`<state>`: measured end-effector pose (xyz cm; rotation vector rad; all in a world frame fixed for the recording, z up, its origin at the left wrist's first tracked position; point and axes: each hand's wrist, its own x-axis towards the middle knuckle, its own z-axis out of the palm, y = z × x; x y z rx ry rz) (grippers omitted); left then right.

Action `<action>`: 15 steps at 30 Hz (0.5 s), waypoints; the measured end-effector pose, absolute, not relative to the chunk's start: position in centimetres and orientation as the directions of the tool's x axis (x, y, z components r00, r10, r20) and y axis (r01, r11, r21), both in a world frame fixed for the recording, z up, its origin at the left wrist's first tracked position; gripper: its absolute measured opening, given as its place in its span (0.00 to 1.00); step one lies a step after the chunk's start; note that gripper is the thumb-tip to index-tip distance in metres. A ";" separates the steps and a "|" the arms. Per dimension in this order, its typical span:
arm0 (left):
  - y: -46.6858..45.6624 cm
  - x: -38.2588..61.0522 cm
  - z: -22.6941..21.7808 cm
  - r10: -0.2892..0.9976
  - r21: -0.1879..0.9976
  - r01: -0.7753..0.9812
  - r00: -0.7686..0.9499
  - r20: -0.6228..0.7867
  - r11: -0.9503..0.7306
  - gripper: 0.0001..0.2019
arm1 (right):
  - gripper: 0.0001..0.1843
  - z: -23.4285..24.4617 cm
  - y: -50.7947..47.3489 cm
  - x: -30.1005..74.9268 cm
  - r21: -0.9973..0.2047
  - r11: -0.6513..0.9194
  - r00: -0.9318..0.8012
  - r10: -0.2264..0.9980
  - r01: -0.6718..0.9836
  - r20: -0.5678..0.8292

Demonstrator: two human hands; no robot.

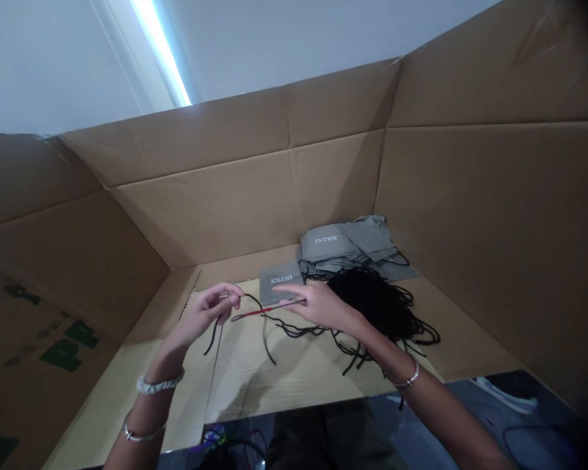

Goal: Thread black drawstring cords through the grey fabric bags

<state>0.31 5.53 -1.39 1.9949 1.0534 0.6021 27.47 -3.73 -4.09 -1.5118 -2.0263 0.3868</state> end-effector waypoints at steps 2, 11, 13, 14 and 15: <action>7.1 -1.4 -2.1 0.881 0.769 0.530 0.464 0.090 -0.357 0.21 | 0.17 -5.2 -4.0 30.0 -0.527 0.207 -0.091 0.967 0.824 0.238; 10.5 -2.4 -9.5 0.934 0.426 0.832 0.307 0.181 -0.356 0.16 | 0.20 -13.0 -5.2 45.0 -0.387 -0.397 0.450 0.891 0.832 0.054; 9.4 2.8 -11.4 0.856 0.405 0.761 0.502 0.125 -0.506 0.20 | 0.24 -14.5 -5.0 46.4 -0.386 -0.477 0.526 0.850 0.790 0.026; 8.7 5.9 -12.3 0.796 0.405 0.708 0.599 0.091 -0.579 0.23 | 0.26 -15.1 -5.0 46.8 -0.395 -0.507 0.558 0.830 0.766 0.016; 8.0 9.1 -13.2 0.727 0.409 0.648 0.684 0.059 -0.642 0.27 | 0.28 -15.7 -4.9 47.1 -0.409 -0.530 0.584 0.812 0.743 0.009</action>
